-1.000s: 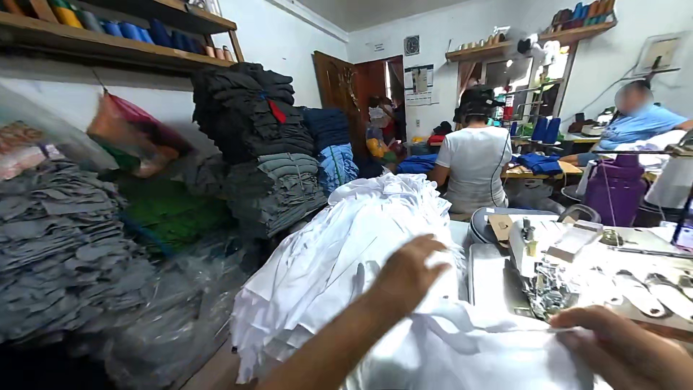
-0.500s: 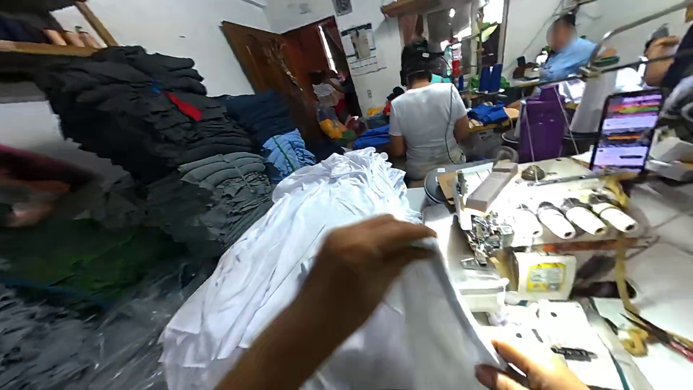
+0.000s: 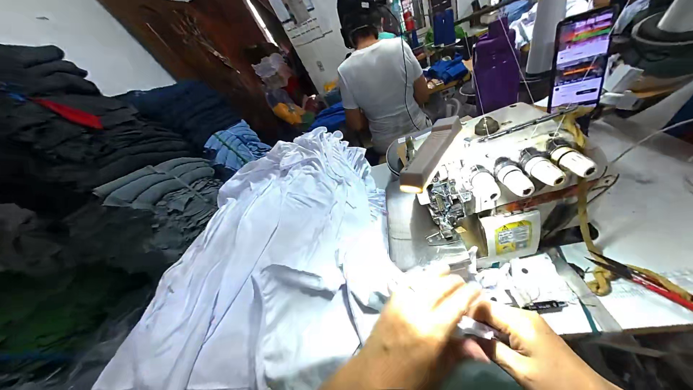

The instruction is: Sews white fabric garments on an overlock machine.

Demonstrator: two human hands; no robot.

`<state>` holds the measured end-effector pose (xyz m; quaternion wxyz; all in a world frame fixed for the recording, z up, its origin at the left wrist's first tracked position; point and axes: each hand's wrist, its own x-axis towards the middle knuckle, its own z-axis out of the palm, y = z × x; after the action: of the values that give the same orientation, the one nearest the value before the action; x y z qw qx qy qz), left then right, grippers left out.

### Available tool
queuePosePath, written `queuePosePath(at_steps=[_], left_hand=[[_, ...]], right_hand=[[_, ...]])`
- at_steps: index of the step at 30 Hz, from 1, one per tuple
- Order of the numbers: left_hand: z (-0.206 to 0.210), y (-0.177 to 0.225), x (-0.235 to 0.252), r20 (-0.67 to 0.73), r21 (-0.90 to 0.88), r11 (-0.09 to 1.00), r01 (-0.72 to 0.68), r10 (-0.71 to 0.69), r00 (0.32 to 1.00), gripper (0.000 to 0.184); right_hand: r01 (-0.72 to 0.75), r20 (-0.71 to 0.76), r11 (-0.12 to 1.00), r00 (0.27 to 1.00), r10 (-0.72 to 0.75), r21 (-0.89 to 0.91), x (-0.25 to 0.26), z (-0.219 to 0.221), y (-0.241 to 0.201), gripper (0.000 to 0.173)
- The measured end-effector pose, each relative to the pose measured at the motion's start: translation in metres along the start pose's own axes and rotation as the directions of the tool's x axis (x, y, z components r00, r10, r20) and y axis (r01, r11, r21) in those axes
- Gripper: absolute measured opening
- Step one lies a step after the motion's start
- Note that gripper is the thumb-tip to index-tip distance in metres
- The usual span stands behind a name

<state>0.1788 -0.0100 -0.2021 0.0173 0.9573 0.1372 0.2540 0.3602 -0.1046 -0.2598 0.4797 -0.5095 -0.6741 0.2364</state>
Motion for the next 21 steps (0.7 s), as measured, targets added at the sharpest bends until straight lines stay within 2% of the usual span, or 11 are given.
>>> queuePosePath(at_steps=[1, 3, 5, 7, 10, 12, 15, 18, 21], left_hand=[[0.009, 0.009, -0.004, 0.021, -0.033, 0.999, -0.023, 0.023, 1.0, 0.04], [0.021, 0.008, -0.012, -0.036, -0.056, 0.998, -0.019, 0.017, 0.999, 0.031], [0.023, 0.001, -0.015, -0.107, -0.175, 0.984, -0.013, -0.006, 0.994, 0.023], [0.019, -0.003, -0.016, -0.117, -0.294, 0.956, -0.011, -0.025, 0.993, 0.02], [0.016, -0.003, -0.016, -0.089, -0.432, 0.902, -0.007, -0.035, 0.995, 0.018], [0.016, -0.003, -0.018, -0.085, -0.458, 0.889, -0.019, -0.022, 0.996, 0.017], [0.014, -0.004, -0.022, -0.084, -0.441, 0.898, -0.003, -0.038, 0.996, 0.018], [0.004, 0.0, -0.024, -0.07, -0.382, 0.923, 0.045, -0.077, 0.995, 0.02], [-0.005, 0.011, -0.019, -0.067, -0.317, 0.948, 0.022, -0.045, 0.997, 0.018]], right_hand=[[-0.028, 0.0, 0.999, 1.0, 0.028, 0.034, 0.0, -0.001, -0.001, 0.015], [-0.114, 0.048, 0.978, 0.993, 0.107, 0.177, 0.0, -0.005, -0.002, 0.017], [-0.204, 0.153, 0.895, 0.976, 0.155, 0.396, -0.002, -0.012, 0.001, 0.025], [-0.248, 0.19, 0.823, 0.966, 0.173, 0.511, -0.006, -0.02, 0.001, 0.022], [-0.23, 0.17, 0.845, 0.971, 0.167, 0.482, -0.012, -0.027, 0.004, 0.018], [-0.216, 0.163, 0.874, 0.974, 0.16, 0.434, -0.014, -0.028, 0.003, 0.02], [-0.17, 0.058, 0.926, 0.985, 0.16, 0.336, -0.014, -0.025, 0.004, 0.022], [-0.232, -0.052, 0.917, 0.963, 0.263, 0.325, -0.012, -0.021, 0.008, 0.02], [-0.253, -0.03, 0.887, 0.958, 0.287, 0.385, -0.01, -0.02, -0.003, 0.016]])
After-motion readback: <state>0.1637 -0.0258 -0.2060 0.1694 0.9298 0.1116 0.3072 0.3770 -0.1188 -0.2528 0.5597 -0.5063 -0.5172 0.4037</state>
